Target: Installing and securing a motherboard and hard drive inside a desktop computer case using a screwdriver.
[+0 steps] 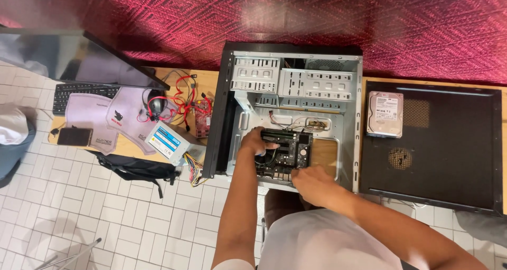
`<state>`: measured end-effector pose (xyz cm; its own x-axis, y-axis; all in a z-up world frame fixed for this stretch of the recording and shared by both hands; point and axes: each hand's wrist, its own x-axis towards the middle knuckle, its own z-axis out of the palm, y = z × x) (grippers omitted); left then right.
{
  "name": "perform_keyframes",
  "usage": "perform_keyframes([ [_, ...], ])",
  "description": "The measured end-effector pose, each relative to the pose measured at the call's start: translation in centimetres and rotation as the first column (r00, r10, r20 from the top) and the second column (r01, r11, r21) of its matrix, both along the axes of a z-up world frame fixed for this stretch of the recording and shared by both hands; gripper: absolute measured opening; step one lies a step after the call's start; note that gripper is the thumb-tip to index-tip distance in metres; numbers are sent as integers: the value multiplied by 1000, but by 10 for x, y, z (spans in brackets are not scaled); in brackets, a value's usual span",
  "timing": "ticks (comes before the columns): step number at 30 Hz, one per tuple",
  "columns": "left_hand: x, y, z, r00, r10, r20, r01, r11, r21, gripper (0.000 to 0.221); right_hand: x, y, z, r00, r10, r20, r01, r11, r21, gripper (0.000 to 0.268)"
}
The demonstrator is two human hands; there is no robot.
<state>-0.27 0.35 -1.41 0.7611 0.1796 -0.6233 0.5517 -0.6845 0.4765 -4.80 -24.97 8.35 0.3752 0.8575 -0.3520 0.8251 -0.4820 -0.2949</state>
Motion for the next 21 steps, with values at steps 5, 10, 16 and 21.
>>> perform_keyframes([
  [5,-1,2,0,1000,-20,-9,20,1000,-4,99,4,4,-2,1000,-6,-23,6,1000,12,17],
  [10,2,3,-2,1000,-12,4,12,1000,1,99,2,1,-14,1000,4,-1,-4,1000,23,20],
  [16,1,3,-5,1000,-16,-10,16,1000,-1,101,-2,-2,-30,995,-85,-57,88,995,49,36],
  [21,1,1,4,1000,-24,-12,24,1000,13,103,7,5,-7,988,-142,-63,142,990,-9,35],
])
